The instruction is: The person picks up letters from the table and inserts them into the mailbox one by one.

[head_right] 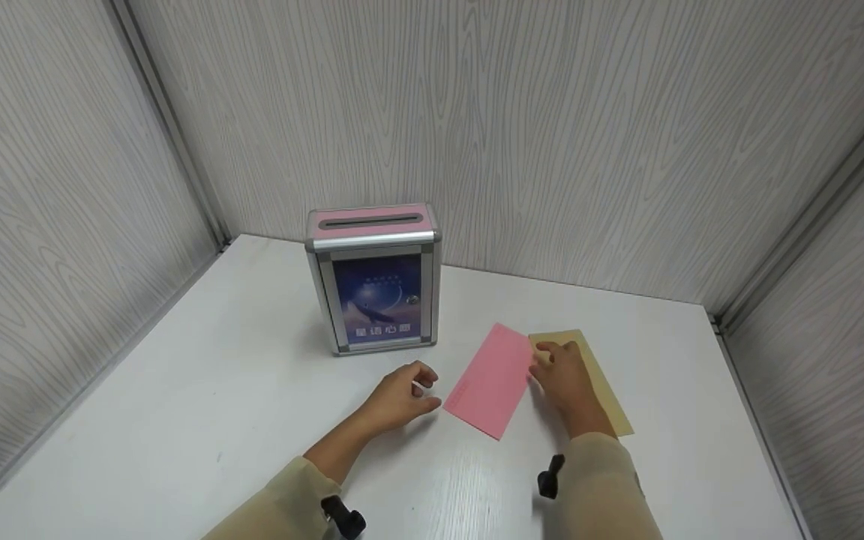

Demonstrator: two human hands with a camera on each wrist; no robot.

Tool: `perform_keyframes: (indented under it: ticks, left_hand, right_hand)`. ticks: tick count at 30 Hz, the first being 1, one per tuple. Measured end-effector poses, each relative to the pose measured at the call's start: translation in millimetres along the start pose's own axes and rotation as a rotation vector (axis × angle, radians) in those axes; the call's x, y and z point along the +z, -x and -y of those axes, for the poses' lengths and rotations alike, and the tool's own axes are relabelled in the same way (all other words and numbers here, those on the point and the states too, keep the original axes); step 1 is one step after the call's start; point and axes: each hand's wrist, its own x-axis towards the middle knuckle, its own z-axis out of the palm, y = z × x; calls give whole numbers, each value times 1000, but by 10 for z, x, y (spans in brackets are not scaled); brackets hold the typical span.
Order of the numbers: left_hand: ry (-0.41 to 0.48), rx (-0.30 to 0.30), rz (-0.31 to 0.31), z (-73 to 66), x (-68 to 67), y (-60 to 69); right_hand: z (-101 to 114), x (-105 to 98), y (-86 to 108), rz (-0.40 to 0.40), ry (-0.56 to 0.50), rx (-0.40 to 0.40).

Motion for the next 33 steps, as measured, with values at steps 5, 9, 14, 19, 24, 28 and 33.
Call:
perform_keyframes:
  ticks: [5,9,14,19,24,28,33]
  left_hand:
    - [-28,-33,39,18,60,15]
    - [-48,-54,56,14,83,40]
    - [-66,-42,83,7,81,64]
    - [-78,-47,98,22,70,45]
    - [-102,-34,70,43,78,3]
    - [-88,-47,64,40,82,-15]
    - [-74,-53,62,29,86,-16]
  right_hand:
    - [-14,116,-9,26,-29,27]
    - [5,167,14,68,15,72]
    - [7,186,30,98,50,111]
    - [17,194,30,88,57,97]
    - [19,205,32,79,59,78]
    - [22,208,34,60,65,44]
    - [27,217,11,43,45,25]
